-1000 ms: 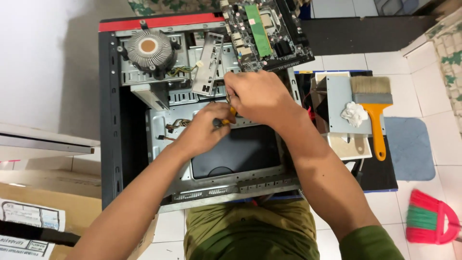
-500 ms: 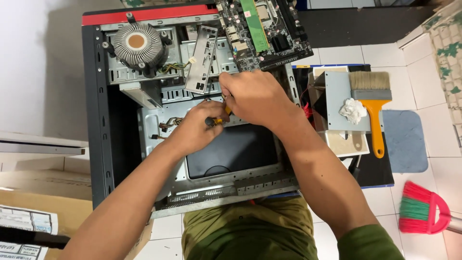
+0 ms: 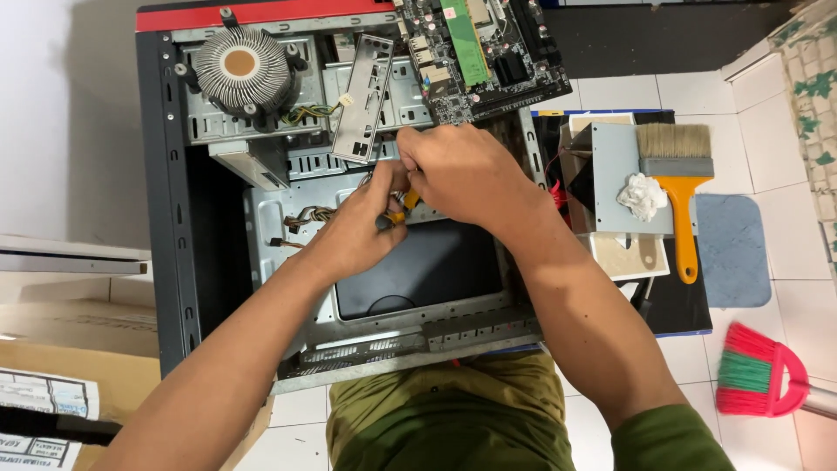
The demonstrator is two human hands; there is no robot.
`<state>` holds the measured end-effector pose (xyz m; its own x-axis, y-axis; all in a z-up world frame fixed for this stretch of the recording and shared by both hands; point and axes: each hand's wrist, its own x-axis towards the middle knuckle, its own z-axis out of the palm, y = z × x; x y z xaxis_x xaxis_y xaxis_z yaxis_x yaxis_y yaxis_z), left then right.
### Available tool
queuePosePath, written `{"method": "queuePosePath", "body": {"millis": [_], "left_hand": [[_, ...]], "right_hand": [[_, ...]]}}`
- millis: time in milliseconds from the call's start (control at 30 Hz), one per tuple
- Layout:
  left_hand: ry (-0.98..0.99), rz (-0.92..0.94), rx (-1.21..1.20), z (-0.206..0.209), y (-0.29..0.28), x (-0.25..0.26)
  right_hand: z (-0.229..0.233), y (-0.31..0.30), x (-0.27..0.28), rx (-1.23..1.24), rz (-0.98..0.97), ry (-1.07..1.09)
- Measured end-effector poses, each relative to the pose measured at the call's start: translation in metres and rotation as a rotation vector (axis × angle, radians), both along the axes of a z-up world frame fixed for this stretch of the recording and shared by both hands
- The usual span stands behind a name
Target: The person uses a yellow-handled screwdriver to remove screws from the internal components of a desktop computer case. They work on the motherboard area and the drive bay, unscrewing parts and manipulating internal wires.
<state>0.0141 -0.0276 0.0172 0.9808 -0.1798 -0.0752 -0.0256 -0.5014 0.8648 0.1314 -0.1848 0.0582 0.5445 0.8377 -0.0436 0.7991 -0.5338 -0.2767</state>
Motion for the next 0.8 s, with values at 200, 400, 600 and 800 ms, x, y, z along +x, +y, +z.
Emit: {"method": "queuePosePath", "body": {"millis": [200, 400, 600, 800], "left_hand": [[-0.036, -0.059, 0.122, -0.027, 0.001, 0.005], [-0.113, -0.076, 0.102, -0.047, 0.006, 0.009], [-0.157, -0.066, 0.017, -0.026, -0.002, 0.007], [-0.154, 0.005, -0.043, -0.043, -0.004, 0.002]], "right_hand": [[-0.002, 0.001, -0.010, 0.044, 0.045, 0.036], [0.010, 0.003, -0.016, 0.020, 0.055, 0.050], [0.010, -0.004, -0.021, 0.097, 0.096, -0.016], [0.032, -0.003, -0.031, 0.061, 0.170, 0.185]]}}
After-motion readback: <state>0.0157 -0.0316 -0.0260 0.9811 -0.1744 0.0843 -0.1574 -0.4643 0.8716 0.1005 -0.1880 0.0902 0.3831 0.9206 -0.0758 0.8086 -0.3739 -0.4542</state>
